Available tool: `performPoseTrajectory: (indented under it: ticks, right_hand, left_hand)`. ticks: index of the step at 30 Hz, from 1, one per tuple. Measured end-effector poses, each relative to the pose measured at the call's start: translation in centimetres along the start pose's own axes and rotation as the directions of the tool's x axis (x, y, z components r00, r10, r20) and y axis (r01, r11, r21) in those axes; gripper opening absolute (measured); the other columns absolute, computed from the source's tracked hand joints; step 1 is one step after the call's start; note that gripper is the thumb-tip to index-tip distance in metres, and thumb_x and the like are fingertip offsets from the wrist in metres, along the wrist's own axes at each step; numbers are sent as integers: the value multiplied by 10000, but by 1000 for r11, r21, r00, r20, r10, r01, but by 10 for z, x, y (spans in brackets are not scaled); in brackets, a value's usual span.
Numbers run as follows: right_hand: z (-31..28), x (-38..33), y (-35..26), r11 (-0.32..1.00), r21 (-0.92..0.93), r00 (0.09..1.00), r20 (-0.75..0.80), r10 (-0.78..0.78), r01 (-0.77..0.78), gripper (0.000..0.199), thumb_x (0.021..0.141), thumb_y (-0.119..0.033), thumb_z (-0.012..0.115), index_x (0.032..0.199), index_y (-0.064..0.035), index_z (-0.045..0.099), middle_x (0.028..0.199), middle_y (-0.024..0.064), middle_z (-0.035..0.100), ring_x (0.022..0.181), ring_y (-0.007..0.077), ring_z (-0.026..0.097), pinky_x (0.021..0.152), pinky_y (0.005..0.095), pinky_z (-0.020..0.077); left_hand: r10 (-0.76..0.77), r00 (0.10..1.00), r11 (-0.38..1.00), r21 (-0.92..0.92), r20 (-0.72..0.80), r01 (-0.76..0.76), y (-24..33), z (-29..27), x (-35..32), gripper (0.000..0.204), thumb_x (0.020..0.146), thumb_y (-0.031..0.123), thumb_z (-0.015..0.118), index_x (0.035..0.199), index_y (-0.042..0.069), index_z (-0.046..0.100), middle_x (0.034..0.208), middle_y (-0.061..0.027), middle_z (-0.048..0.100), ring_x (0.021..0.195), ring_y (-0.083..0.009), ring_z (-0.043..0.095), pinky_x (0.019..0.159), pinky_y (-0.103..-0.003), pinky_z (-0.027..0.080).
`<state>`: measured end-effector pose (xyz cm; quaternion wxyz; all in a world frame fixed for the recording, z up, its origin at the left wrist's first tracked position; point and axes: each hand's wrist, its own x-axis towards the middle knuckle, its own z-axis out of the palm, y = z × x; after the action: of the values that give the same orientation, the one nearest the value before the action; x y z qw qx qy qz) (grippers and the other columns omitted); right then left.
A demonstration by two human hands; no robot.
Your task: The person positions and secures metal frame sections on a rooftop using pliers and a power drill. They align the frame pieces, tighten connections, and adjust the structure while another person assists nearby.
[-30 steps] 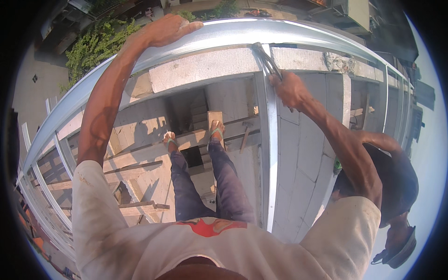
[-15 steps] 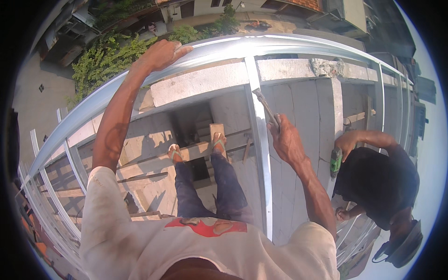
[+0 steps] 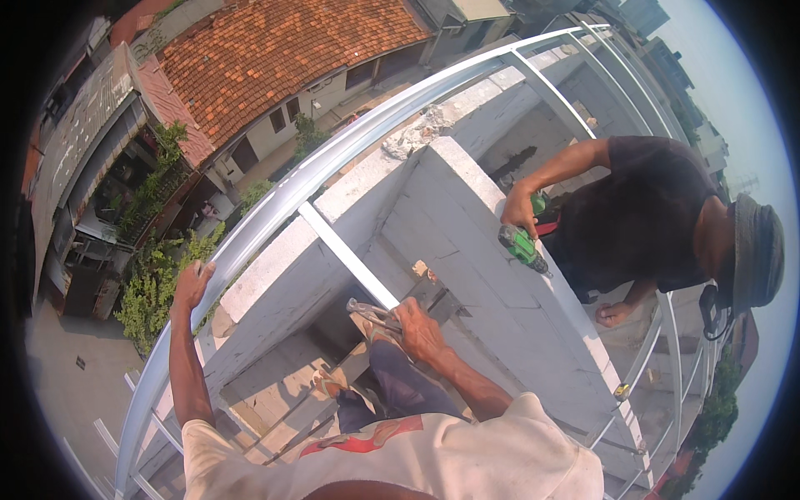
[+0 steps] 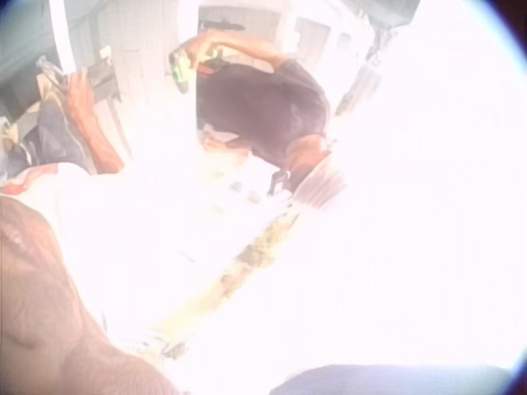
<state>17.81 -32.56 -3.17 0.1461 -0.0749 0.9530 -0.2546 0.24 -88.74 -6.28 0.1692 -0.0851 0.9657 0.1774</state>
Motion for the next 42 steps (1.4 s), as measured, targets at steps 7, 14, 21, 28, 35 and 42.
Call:
performPoseTrajectory:
  ticks: [7, 14, 21, 28, 35, 42]
  right_hand:
    - [17, 25, -4, 961, -276, 960, -260, -100, 25, 392, 833, -118, 828, 1127, -68, 574, 1168, 165, 583, 1033, 408, 631, 759, 562, 533]
    - [31, 14, -15, 908, -419, 972, -223, -75, -26, 371, 894, -243, 808, 1027, -49, 520, 929, 243, 680, 851, 491, 638, 732, 589, 494]
    - [20, 30, 7, 944, -289, 972, -118, -201, 160, 369, 933, -248, 785, 980, -3, 513, 853, 227, 640, 774, 455, 621, 714, 558, 475]
    - [33, 78, -144, 842, -330, 859, -142, -492, 427, 354, 1018, -290, 704, 947, 10, 530, 795, 159, 547, 730, 332, 546, 713, 475, 465]
    - [147, 192, -390, 662, -95, 666, 186, -722, 744, 365, 1008, -322, 702, 993, 38, 644, 905, 210, 625, 874, 398, 617, 819, 518, 471]
    - [263, 254, -515, 674, 102, 638, 248, -729, 732, 652, 969, -609, 651, 944, 43, 630, 778, 104, 536, 737, 275, 504, 713, 473, 453]
  left_hand:
    - [-158, 987, 987, 2, -4, 158, -106, -22, -69, 957, 853, 773, 635, 1367, -34, 607, 1346, -300, 655, 1265, -425, 632, 1075, -503, 485]
    - [-342, 933, 930, 97, -115, 353, -190, -6, -136, 889, 857, 731, 666, 1482, 108, 555, 1479, -174, 576, 1423, -368, 485, 1139, -593, 349]
    - [-437, 870, 882, 80, -227, 464, -252, 9, -214, 862, 905, 610, 710, 1616, 228, 407, 1620, -113, 433, 1532, -322, 338, 1219, -647, 230]
    - [-483, 822, 836, 118, -303, 535, -294, 9, -241, 843, 912, 545, 735, 1628, 266, 390, 1635, -67, 431, 1537, -278, 341, 1217, -678, 215]
    - [-602, 592, 771, -196, -536, 607, -319, 52, -322, 810, 937, 584, 685, 1613, 224, 421, 1673, -99, 392, 1565, -305, 303, 1247, -664, 175]
    - [-864, 211, 392, -350, -457, 850, -303, 191, -552, 888, 911, 657, 676, 1531, 49, 490, 1566, -186, 498, 1481, -354, 434, 1214, -561, 326]
